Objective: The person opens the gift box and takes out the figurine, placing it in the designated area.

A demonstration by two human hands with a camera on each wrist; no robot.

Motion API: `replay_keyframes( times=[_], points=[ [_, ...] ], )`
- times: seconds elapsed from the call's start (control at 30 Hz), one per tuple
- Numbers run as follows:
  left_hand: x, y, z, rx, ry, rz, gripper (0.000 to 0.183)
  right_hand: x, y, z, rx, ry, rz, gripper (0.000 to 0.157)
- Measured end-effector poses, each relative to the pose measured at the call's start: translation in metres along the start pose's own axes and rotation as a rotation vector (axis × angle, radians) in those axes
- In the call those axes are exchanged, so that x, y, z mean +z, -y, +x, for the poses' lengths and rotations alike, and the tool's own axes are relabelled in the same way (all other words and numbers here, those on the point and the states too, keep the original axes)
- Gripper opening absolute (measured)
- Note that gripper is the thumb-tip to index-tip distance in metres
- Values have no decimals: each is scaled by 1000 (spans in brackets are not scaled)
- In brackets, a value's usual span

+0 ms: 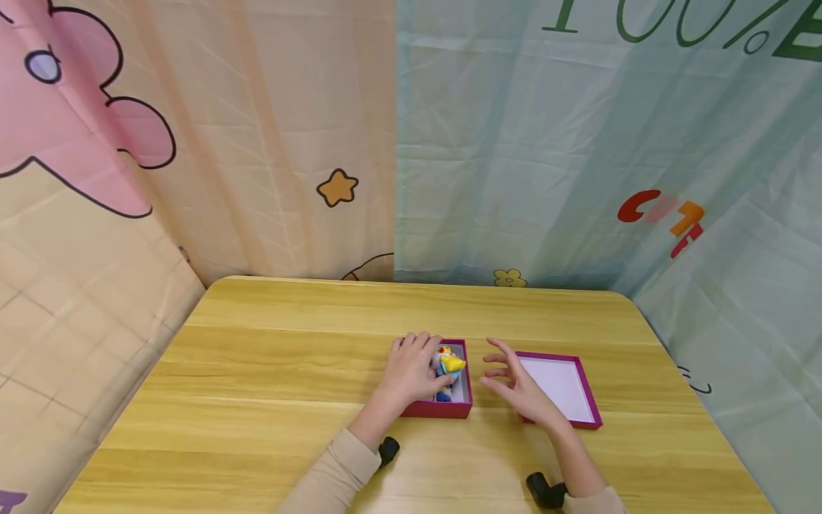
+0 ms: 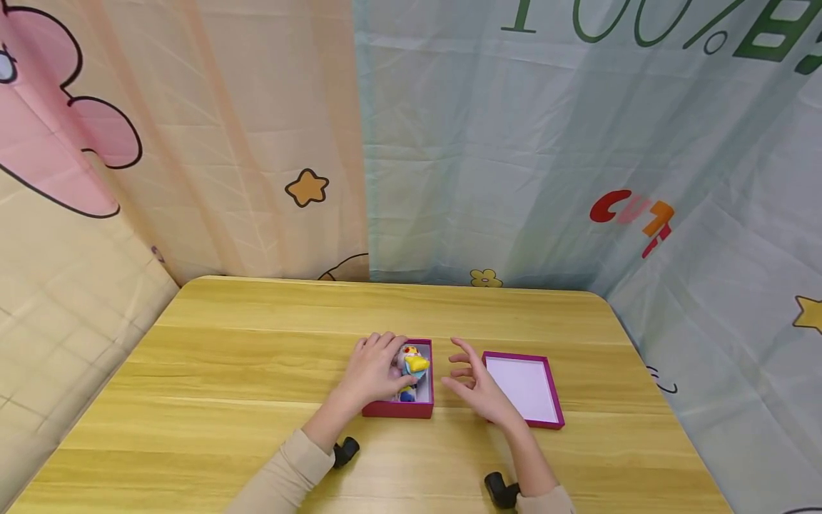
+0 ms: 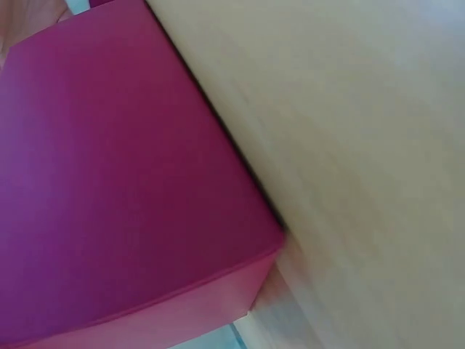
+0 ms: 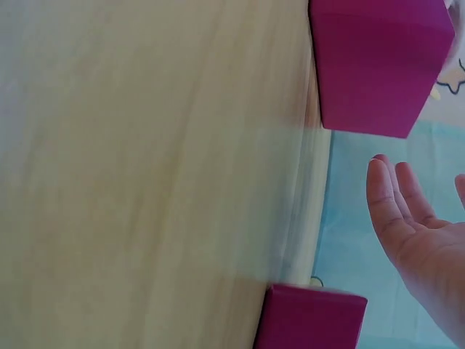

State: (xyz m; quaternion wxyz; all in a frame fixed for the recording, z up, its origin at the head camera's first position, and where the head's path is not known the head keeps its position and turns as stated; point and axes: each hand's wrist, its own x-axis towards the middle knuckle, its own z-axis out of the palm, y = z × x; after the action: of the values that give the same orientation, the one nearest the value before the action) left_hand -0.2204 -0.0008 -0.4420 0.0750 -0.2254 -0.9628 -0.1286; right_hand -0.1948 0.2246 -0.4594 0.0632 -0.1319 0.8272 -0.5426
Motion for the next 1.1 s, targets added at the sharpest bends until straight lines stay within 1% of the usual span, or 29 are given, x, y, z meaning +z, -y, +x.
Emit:
replay_keyframes(
  times=[0.07, 0.13, 0.27, 0.43, 0.57, 0.67, 0.9, 1.1],
  points=[
    [1, 1, 0, 3, -2, 20, 72, 2, 5, 1, -10, 29, -2, 68],
    [3, 1, 0, 10, -8, 43, 73, 5, 15, 1, -18, 59, -9, 68],
    [6, 1, -1, 16, -11, 85, 74, 8, 36, -1, -6, 111, -35, 68],
    [7, 0, -1, 11, 14, 124, 75, 9, 40, 1, -39, 166, -61, 68],
    [8, -1, 0, 10, 15, 134, 75, 10, 37, 4, -59, 207, -62, 68],
    [9, -1, 1, 3, 15, 141, 76, 11, 32, 7, -66, 229, -51, 70],
    [10, -1, 2, -6, 10, 161, 76, 13, 3, 16, -42, 243, -84, 74],
    [14, -1, 4, -19, 2, 174, 80, 11, -4, 19, -32, 269, -93, 76]
  ],
)
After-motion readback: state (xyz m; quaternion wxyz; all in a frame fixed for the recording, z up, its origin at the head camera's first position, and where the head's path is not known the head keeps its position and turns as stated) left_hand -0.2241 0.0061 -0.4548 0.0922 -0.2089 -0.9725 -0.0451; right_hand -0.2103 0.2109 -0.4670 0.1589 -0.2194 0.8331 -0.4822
